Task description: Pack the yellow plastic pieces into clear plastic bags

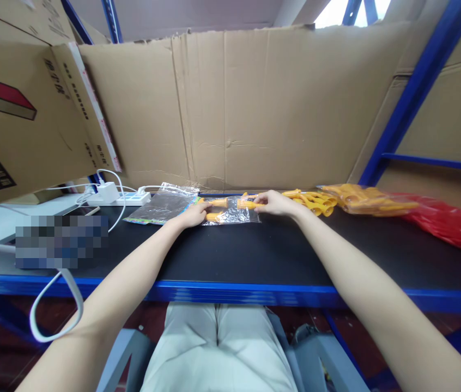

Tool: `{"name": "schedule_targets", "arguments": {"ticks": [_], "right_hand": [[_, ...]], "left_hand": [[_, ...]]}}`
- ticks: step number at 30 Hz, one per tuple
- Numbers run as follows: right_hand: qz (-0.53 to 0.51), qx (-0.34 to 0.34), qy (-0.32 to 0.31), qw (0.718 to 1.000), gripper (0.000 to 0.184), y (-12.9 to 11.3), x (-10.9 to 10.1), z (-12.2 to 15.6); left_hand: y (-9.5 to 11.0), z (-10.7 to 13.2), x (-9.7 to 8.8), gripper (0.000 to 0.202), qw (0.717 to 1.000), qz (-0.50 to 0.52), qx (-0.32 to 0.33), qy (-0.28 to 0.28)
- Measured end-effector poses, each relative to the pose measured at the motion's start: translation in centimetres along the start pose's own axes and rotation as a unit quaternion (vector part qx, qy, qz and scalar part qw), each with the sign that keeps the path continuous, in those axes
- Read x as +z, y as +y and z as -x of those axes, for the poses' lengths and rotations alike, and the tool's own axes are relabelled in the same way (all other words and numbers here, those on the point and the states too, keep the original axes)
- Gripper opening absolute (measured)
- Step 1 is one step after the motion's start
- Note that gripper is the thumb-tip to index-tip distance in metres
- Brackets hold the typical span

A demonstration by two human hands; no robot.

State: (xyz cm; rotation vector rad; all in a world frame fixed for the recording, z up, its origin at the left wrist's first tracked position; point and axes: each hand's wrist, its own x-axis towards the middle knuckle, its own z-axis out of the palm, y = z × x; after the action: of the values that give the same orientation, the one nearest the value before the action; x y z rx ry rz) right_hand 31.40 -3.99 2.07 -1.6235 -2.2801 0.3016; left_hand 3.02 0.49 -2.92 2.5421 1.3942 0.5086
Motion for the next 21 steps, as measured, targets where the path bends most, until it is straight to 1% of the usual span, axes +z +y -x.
{"name": "schedule_targets", "arguments": {"ticks": [3, 5, 8, 11, 13, 15, 18, 21], "right_hand": [[0.016, 0.007, -0.023, 1.000, 0.021, -0.8, 1.0, 0.2], [0.022, 0.010, -0.046, 0.999, 0.022, -1.2, 1.3, 0.4], [0.011, 0.002, -0.081, 0.997, 0.025, -1.5, 1.2, 0.6], [0.018, -0.004, -0.103, 0.995, 0.020, -1.0, 0.8, 0.4], [0.048, 0.004, -0.098, 0.994, 0.016, -0.5, 0.5, 0.2], [0.077, 0.015, -0.089, 0.993, 0.014, -0.1, 0.4, 0.1], [0.078, 0.019, -0.088, 0.993, 0.012, 0.1, 0.3, 0.0], [0.078, 0.016, -0.063, 0.995, 0.011, -0.1, 0.3, 0.1]], "left_hand": [[0.0, 0.0, -0.1, 0.060, 1.000, -0.005, -0.004, -0.009], [0.3, 0.1, -0.3, 0.060, 1.000, -0.008, -0.004, -0.013], [0.8, 0.4, -0.7, 0.058, 1.000, -0.015, 0.008, -0.014], [1.3, 0.5, -1.0, 0.054, 0.999, -0.028, 0.026, -0.011], [1.5, 0.5, -1.0, 0.053, 0.999, -0.039, 0.036, -0.004], [1.7, 0.5, -1.0, 0.053, 0.998, -0.049, 0.032, 0.003], [1.9, 0.5, -0.8, 0.057, 0.999, -0.037, 0.002, -0.011], [2.0, 0.7, -0.8, 0.059, 0.999, -0.017, -0.020, -0.022]]}}
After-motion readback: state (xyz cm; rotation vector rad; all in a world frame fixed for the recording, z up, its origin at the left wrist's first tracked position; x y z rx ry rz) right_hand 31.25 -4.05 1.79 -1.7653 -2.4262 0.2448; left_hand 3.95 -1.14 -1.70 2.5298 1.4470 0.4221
